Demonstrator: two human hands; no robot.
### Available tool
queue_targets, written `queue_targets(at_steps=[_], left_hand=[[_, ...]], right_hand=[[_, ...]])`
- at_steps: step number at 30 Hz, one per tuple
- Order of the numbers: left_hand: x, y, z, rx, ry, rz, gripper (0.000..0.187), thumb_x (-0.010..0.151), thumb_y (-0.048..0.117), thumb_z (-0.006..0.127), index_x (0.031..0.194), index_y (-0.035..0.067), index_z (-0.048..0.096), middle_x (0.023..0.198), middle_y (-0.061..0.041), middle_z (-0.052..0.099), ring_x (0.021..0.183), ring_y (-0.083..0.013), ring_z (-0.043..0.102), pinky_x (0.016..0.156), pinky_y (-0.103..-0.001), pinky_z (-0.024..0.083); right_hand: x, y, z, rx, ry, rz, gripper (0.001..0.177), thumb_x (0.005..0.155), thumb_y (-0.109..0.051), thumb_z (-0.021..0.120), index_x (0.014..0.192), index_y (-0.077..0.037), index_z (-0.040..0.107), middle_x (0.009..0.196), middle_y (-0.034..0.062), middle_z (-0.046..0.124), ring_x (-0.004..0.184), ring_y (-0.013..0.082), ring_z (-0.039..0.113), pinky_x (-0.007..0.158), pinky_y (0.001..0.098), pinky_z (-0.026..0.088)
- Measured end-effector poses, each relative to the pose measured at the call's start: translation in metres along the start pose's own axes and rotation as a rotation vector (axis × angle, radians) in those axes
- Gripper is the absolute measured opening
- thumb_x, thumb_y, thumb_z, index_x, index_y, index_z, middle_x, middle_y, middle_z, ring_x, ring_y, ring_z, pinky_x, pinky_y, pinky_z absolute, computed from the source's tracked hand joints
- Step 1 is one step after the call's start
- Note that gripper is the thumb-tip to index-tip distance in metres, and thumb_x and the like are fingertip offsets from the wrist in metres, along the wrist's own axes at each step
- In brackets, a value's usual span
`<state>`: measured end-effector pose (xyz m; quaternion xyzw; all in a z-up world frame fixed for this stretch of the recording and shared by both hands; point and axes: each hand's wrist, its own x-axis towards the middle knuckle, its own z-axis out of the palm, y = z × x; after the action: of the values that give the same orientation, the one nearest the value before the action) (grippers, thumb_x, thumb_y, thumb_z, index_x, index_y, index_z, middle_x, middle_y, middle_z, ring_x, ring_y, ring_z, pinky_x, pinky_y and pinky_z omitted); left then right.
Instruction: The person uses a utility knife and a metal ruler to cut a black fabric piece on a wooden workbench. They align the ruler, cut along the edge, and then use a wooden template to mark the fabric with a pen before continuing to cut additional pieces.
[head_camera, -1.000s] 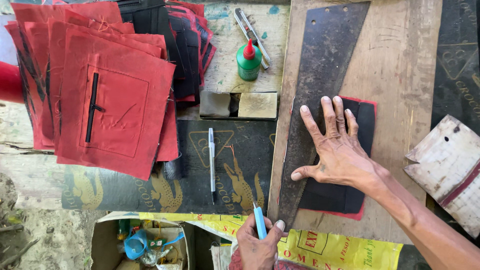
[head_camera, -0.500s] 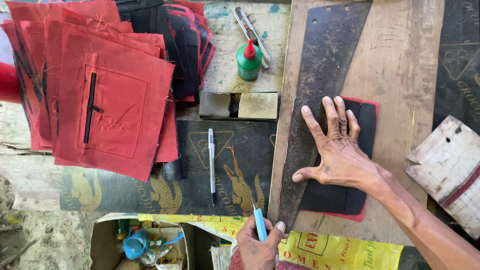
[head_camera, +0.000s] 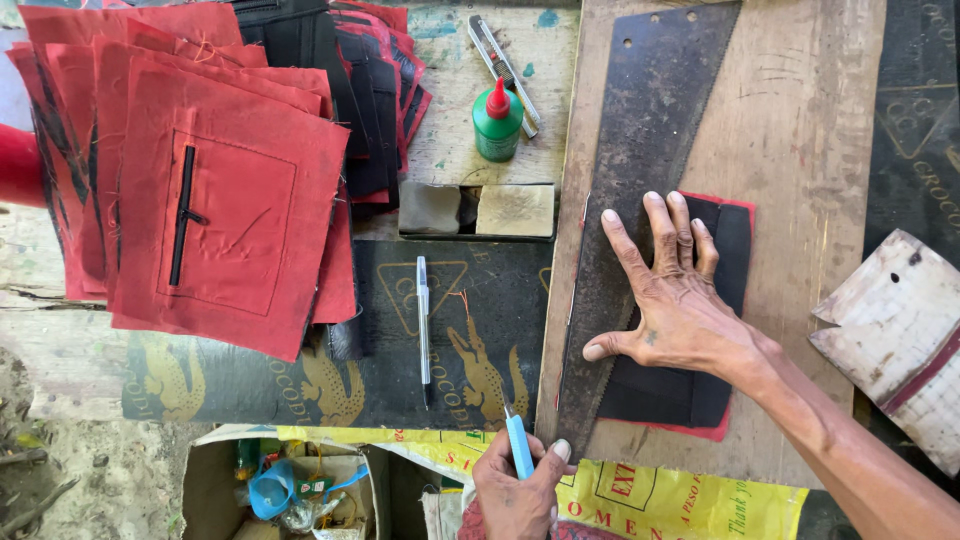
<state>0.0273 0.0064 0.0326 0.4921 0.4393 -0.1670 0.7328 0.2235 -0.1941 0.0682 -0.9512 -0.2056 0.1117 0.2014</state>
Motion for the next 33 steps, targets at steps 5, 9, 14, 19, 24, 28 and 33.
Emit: queue_targets(at_steps=[5, 9, 14, 19, 24, 28, 33], left_hand=[[0.000, -0.001, -0.001, 0.017, 0.001, 0.010, 0.025, 0.077, -0.002, 0.083, 0.076, 0.001, 0.059, 0.056, -0.018, 0.070, 0.031, -0.0115, 0.048, 0.030, -0.028, 0.033], [0.004, -0.008, -0.002, -0.013, 0.001, 0.067, 0.025, 0.076, -0.005, 0.084, 0.075, 0.000, 0.059, 0.057, -0.012, 0.064, 0.038, -0.0119, 0.053, 0.038, -0.029, 0.045], [0.006, -0.014, -0.003, -0.020, 0.022, 0.080, 0.024, 0.074, -0.006, 0.083, 0.074, 0.000, 0.060, 0.059, -0.008, 0.064, 0.050, -0.0163, 0.068, 0.049, -0.031, 0.056], [0.008, -0.017, -0.011, 0.133, -0.021, 0.099, 0.026, 0.077, 0.000, 0.085, 0.079, -0.001, 0.060, 0.062, -0.006, 0.063, 0.054, -0.0135, 0.067, 0.048, -0.026, 0.049], [-0.003, 0.028, -0.047, 0.223, -0.005, 0.256, 0.025, 0.096, 0.016, 0.066, 0.113, 0.000, 0.075, 0.064, -0.005, 0.057, 0.045, -0.0128, 0.058, 0.038, -0.027, 0.045], [0.007, 0.094, 0.004, 0.212, -0.159, 0.419, 0.028, 0.103, 0.015, 0.054, 0.098, -0.007, 0.070, 0.073, -0.004, 0.056, 0.050, -0.0105, 0.062, 0.040, -0.025, 0.049], [0.036, 0.142, 0.102, 0.183, -0.269, 0.395, 0.028, 0.097, 0.012, 0.065, 0.119, -0.003, 0.075, 0.080, -0.007, 0.068, 0.056, -0.0117, 0.067, 0.044, -0.026, 0.056]], right_hand=[[0.000, 0.000, 0.000, -0.003, -0.014, 0.017, 0.143, 0.050, -0.080, 0.078, 0.159, -0.018, 0.010, 0.160, 0.0317, -0.002, 0.149, 0.0512, -0.009, 0.114, 0.0694, 0.000], [0.002, -0.001, 0.001, -0.027, -0.037, 0.030, 0.144, 0.051, -0.081, 0.077, 0.159, -0.016, 0.008, 0.160, 0.0322, -0.004, 0.149, 0.0520, -0.011, 0.113, 0.0706, 0.000], [0.005, -0.007, -0.003, -0.092, -0.085, 0.067, 0.147, 0.051, -0.081, 0.077, 0.163, -0.016, 0.007, 0.161, 0.0335, -0.004, 0.148, 0.0538, -0.009, 0.112, 0.0723, 0.003], [0.009, -0.036, -0.016, -0.166, -0.190, 0.221, 0.143, 0.055, -0.069, 0.083, 0.163, -0.010, 0.009, 0.164, 0.0370, 0.002, 0.147, 0.0547, 0.000, 0.113, 0.0713, 0.009], [0.007, -0.047, -0.027, -0.165, -0.178, 0.200, 0.136, 0.056, -0.065, 0.085, 0.161, -0.010, 0.017, 0.164, 0.0301, 0.011, 0.147, 0.0501, 0.008, 0.110, 0.0703, 0.015], [0.006, -0.034, -0.029, -0.122, -0.081, 0.100, 0.135, 0.051, -0.063, 0.087, 0.158, -0.011, 0.023, 0.162, 0.0276, 0.017, 0.150, 0.0491, 0.016, 0.107, 0.0668, 0.021], [0.005, -0.030, -0.028, -0.168, -0.098, 0.113, 0.133, 0.050, -0.048, 0.090, 0.160, -0.012, 0.025, 0.164, 0.0254, 0.020, 0.146, 0.0450, 0.018, 0.108, 0.0633, 0.023]])
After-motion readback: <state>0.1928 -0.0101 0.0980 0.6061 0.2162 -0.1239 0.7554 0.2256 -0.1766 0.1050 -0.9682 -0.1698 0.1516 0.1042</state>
